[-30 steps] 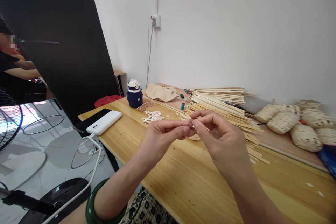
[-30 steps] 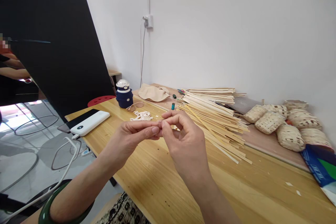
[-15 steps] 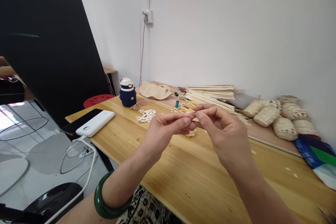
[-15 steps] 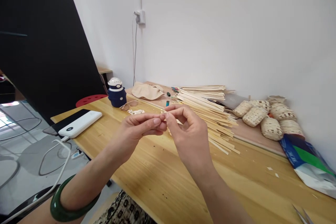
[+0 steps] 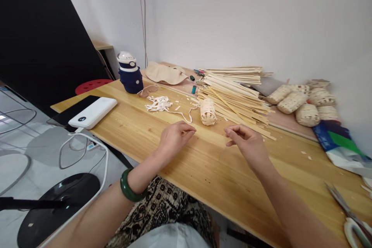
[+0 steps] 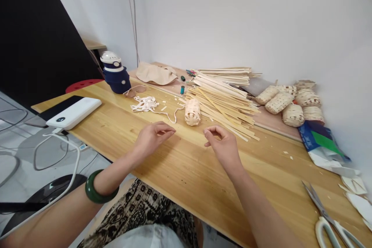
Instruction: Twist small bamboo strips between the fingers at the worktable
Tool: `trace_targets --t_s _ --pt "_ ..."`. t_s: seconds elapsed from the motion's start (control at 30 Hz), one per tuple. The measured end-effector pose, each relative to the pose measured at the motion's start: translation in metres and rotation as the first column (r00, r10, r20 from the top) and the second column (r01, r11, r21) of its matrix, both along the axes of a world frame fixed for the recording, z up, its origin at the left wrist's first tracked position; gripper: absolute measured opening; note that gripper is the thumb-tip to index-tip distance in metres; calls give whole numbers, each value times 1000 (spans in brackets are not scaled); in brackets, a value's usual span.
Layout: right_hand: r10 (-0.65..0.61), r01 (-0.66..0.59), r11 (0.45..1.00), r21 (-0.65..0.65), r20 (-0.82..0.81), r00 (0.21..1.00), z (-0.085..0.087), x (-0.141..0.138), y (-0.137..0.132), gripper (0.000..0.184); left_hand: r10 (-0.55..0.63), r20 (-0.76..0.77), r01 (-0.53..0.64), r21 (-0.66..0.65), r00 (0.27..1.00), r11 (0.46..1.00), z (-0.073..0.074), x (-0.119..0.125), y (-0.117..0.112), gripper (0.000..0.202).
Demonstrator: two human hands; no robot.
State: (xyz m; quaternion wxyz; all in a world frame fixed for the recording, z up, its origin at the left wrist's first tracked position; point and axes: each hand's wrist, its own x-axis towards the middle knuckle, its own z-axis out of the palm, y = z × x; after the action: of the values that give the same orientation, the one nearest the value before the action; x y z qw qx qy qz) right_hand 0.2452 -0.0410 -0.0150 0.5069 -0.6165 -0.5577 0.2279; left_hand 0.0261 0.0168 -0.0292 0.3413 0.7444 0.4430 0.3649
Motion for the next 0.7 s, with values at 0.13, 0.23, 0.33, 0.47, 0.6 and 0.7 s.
trace_targets --t_s 0.13,0.23,0.33,0.47,0.6,0.7 --pt "-46 41 999 31 192 980 -26 18 -2 26 -21 -222 46 109 975 993 -10 -1 5 18" --pt "-43 26 998 60 302 952 -41 18 -5 19 -64 -346 117 137 936 984 -13 1 2 22" --pt "-24 -10 996 88 375 927 -50 11 -8 15 -97 -430 171 136 898 976 -15 0 -1 23" --pt "20 -83 989 120 446 895 -53 0 -10 11 -111 -562 237 156 820 959 -17 -6 -4 25" --pt "38 -128 981 149 497 867 -56 -5 -9 12 -126 -513 267 211 849 941 -25 -14 -3 23" --pt "32 -135 979 155 533 846 -59 -4 -7 12 -123 -373 230 258 919 938 -31 -21 -3 22"
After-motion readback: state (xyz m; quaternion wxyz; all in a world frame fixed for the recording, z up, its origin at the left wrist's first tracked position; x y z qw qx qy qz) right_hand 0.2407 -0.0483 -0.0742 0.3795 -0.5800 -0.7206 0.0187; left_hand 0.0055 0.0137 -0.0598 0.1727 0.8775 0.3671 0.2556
